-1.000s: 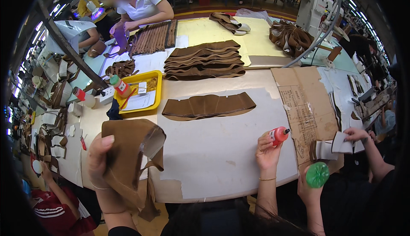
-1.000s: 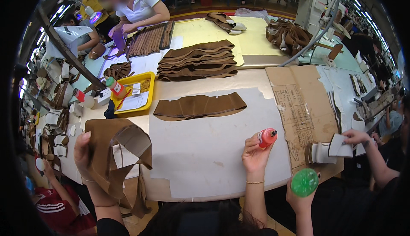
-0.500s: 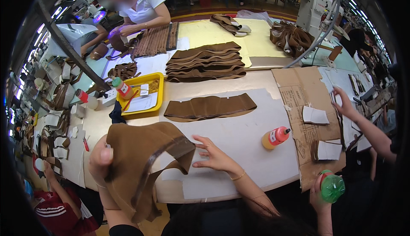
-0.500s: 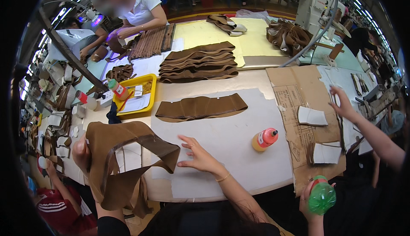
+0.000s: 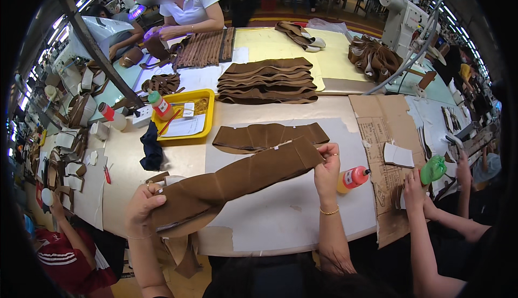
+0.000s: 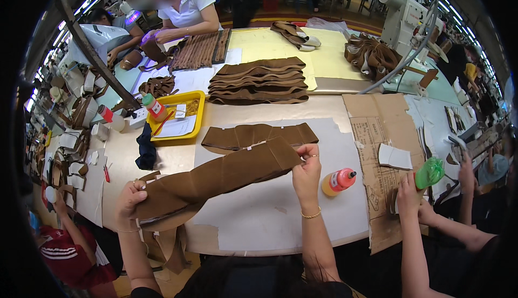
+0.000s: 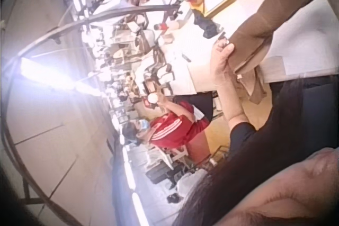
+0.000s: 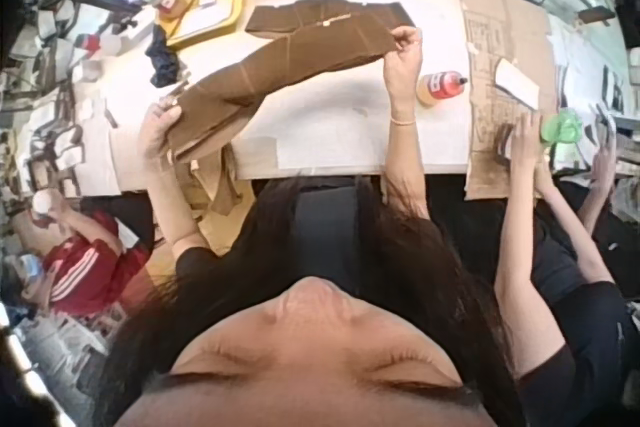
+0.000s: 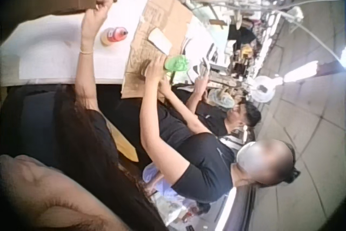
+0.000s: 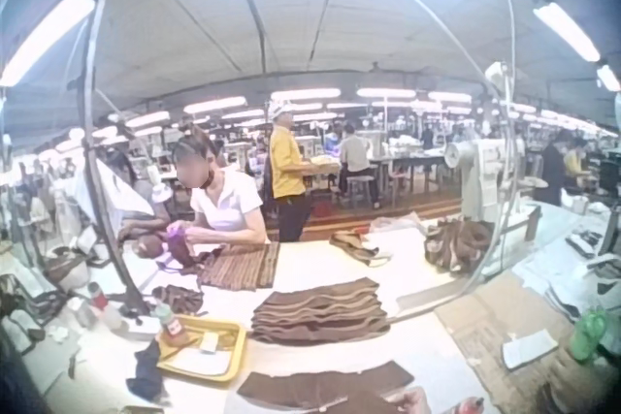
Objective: The person applies glue from a squeeze bottle to the edges of brown fabric pieces, then folds and presses them together. The person repeats this process on multiple fabric pieces and stacks the finished pieces on the table.
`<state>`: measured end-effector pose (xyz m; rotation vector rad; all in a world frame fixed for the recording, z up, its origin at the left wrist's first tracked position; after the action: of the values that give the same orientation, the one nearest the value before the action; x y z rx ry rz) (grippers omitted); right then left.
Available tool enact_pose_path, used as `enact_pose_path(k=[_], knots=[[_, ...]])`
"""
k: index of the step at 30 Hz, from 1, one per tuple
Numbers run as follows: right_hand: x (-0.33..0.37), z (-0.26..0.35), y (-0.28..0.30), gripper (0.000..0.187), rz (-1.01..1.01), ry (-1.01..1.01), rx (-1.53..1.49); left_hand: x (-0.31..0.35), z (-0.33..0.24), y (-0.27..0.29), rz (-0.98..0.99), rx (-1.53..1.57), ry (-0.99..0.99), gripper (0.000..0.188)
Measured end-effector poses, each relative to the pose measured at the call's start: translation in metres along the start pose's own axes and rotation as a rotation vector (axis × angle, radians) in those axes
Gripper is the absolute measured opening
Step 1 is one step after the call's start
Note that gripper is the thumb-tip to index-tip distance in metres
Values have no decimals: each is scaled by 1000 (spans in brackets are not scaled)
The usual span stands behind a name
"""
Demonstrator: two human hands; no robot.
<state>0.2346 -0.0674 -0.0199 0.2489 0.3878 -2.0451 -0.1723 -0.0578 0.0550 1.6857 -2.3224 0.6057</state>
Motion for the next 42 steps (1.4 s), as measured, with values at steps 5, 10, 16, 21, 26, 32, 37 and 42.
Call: enact_pose_path(k=[5, 10, 16, 21, 26, 32, 37, 42], knots=[[27, -11, 28, 14, 121, -41, 288, -21, 39, -8, -43, 134, 191, 20], [53, -31, 49, 21, 276, -234, 483, -74, 113, 14, -6, -256, 208, 29], [49, -8, 45, 35, 522, -494, 323, -63, 104, -8, -318, -792, -132, 32], [48, -23, 52, 29, 314, -565, 399, -41, 101, -7, -473, -842, 106, 30], [38, -23, 32, 26, 321, -553, 725, -39, 104, -8, -464, -876, 172, 34], [32, -21, 27, 20, 324, -321, 790, -43, 102, 9, -396, -688, 231, 29], [-12, -2, 14, 19, 160, -114, 850, -58, 62, 10, -325, -167, 93, 28], [-74, 8, 10, 16, -71, 67, 883, -123, -14, -23, -255, -305, -40, 34]])
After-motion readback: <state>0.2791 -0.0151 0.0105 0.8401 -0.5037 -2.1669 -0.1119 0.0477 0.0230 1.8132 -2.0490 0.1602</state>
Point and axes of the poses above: each hand's wrist, its own x-axis away from the middle knuckle, its own y-axis out of the back of the hand, z = x × y, the point moved 1 cm from there along -x, towards the middle knuckle, and after that the axes turned 6 degrees about y, right-handed, at the moved point
